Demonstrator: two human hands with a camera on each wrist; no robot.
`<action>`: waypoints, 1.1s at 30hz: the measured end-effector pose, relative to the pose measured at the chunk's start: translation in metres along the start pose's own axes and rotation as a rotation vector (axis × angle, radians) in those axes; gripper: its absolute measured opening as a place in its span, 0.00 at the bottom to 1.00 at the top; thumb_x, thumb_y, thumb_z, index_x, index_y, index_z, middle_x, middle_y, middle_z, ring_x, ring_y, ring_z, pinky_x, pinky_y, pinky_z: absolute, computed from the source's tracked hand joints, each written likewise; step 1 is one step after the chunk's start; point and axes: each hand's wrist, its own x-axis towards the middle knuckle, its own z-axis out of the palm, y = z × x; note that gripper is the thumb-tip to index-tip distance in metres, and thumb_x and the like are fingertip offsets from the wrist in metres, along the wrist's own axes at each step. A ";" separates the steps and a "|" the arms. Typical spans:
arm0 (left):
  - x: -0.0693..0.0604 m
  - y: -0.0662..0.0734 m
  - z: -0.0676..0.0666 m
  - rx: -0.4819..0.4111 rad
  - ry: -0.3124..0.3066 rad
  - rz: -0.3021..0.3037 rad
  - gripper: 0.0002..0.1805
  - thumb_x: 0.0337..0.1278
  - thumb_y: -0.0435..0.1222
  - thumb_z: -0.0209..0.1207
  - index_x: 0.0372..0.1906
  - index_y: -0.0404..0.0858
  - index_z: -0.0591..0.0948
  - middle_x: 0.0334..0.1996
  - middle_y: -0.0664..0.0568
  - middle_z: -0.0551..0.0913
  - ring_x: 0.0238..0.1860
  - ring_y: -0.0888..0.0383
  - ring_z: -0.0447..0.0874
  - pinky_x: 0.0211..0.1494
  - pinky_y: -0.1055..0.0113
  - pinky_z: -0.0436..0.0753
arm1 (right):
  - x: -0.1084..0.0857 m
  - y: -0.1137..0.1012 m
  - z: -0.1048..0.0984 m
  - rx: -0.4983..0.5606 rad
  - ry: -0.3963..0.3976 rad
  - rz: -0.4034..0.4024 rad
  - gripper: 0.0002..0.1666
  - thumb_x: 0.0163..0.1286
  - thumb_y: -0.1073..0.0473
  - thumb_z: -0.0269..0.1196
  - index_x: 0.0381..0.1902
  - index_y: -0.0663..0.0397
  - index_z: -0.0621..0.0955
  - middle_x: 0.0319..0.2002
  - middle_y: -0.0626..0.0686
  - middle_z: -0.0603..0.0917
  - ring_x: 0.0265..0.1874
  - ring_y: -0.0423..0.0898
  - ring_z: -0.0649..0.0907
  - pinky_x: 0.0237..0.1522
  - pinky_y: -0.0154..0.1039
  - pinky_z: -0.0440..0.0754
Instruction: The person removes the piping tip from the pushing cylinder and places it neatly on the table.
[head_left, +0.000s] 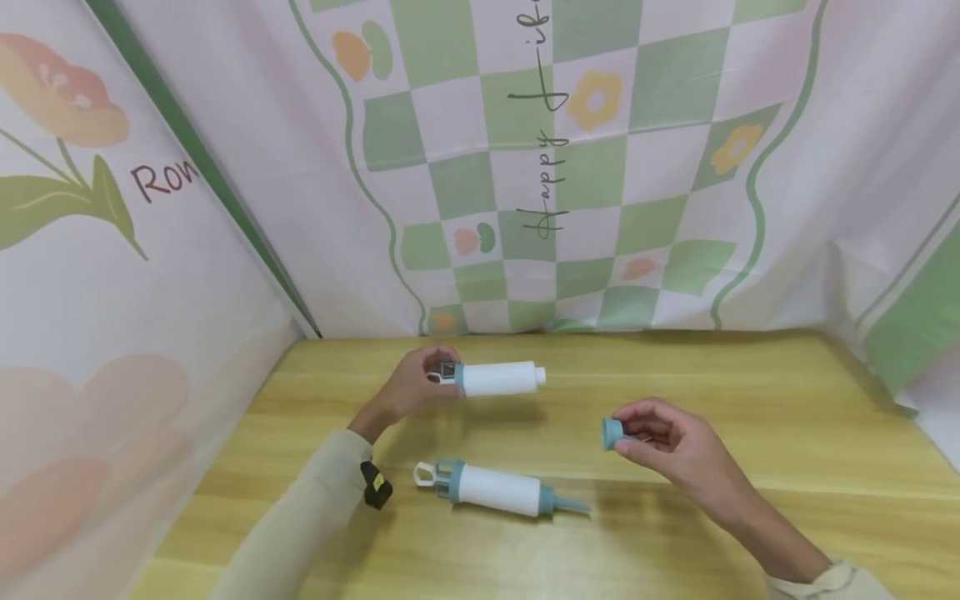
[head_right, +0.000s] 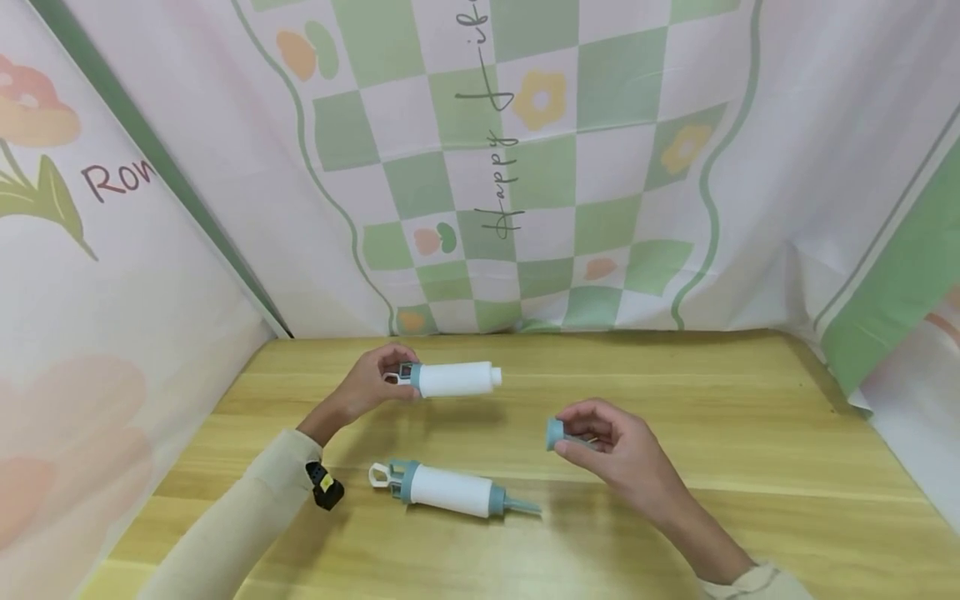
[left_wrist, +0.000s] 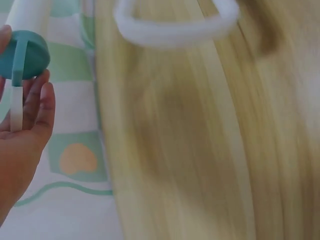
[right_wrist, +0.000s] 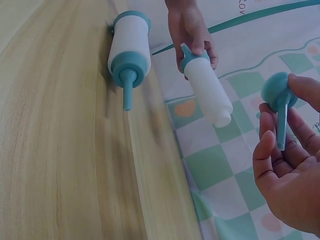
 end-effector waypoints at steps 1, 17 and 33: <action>0.002 -0.003 -0.001 0.000 0.003 -0.003 0.25 0.43 0.26 0.75 0.50 0.34 0.78 0.42 0.45 0.83 0.45 0.49 0.82 0.51 0.57 0.82 | 0.000 0.000 0.000 0.003 -0.001 0.000 0.15 0.69 0.68 0.65 0.52 0.67 0.77 0.43 0.58 0.84 0.40 0.47 0.85 0.42 0.37 0.85; 0.015 -0.030 0.000 0.064 -0.110 -0.066 0.24 0.47 0.27 0.74 0.51 0.35 0.78 0.46 0.45 0.82 0.48 0.49 0.81 0.51 0.58 0.82 | 0.000 0.002 0.001 0.000 -0.018 0.023 0.15 0.70 0.66 0.65 0.52 0.66 0.77 0.43 0.59 0.84 0.40 0.47 0.85 0.43 0.37 0.84; 0.017 -0.044 0.005 0.121 -0.114 -0.107 0.24 0.47 0.31 0.75 0.50 0.38 0.78 0.45 0.49 0.82 0.47 0.52 0.80 0.53 0.59 0.80 | 0.002 0.005 0.003 0.043 -0.058 0.051 0.15 0.69 0.66 0.65 0.51 0.67 0.77 0.43 0.60 0.83 0.40 0.48 0.85 0.41 0.39 0.85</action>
